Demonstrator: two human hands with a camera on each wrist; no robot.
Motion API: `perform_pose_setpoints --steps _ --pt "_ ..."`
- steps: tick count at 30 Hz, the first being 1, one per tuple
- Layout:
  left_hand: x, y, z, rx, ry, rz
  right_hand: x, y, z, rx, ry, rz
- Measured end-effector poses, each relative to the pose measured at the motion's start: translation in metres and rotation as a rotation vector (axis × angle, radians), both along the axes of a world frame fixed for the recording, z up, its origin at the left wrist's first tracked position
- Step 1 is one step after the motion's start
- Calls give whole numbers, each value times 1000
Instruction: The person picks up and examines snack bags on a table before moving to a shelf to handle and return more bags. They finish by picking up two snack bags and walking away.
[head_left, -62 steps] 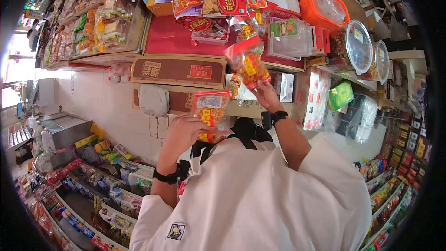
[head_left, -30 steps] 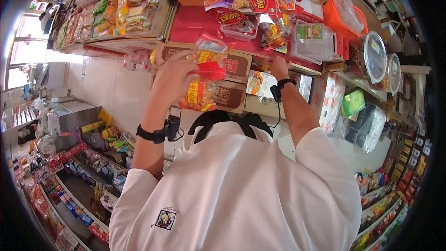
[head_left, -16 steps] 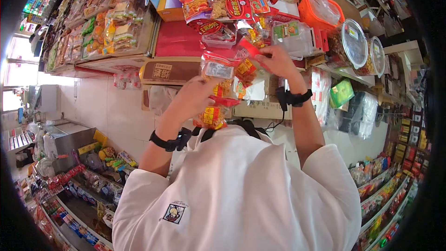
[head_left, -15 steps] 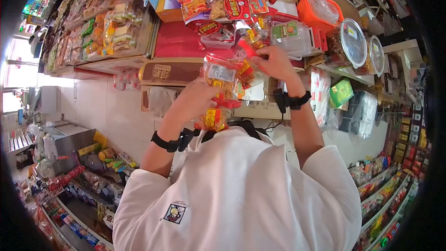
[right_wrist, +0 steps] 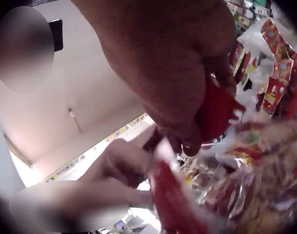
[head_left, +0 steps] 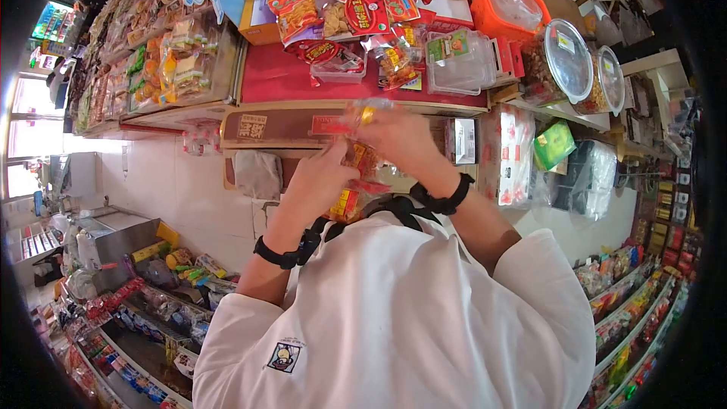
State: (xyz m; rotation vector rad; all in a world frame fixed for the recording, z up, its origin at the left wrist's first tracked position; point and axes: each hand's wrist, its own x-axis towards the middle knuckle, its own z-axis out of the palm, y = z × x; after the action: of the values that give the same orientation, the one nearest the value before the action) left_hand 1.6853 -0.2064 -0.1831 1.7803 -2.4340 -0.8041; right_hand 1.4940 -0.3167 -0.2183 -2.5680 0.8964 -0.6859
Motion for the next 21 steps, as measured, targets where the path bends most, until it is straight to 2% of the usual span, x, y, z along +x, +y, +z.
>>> perform_pose_setpoints --steps 2,3,5,6,8,9,11,13,15,16,17,18,20,21 --pt "-5 -1 7 -289 89 102 7 12 -14 167 118 109" --pt "-6 1 6 -289 85 99 8 17 -21 167 114 107" --pt "-11 10 2 -344 42 136 7 29 -31 297 -114 187" --pt "-10 12 -3 -342 40 131 8 28 -30 299 -118 184" --pt "-8 14 -16 -343 63 120 1 24 -25 588 -86 193" --pt "-9 15 -22 -346 70 112 -3 17 -29 584 -84 183" --pt "-8 21 -29 -271 24 181 -6 -8 -49 1277 -542 373" --pt "-3 25 -25 -334 4 179 -8 -51 -74 1496 -832 144" --pt "7 25 -30 -406 -25 176 3 -119 -162 992 -829 -310" --pt "11 32 -36 -378 -37 186 6 -144 -188 864 -673 -579" --pt "15 37 -39 -352 -50 196 9 -181 -271 597 -573 -629" --pt "17 42 -35 -355 -60 194 9 -190 -276 598 -583 -625" --pt "21 50 -27 -352 -50 170 16 -205 -271 345 -243 -765" --pt "24 56 -27 -351 -59 170 15 -195 -238 439 -309 -799"
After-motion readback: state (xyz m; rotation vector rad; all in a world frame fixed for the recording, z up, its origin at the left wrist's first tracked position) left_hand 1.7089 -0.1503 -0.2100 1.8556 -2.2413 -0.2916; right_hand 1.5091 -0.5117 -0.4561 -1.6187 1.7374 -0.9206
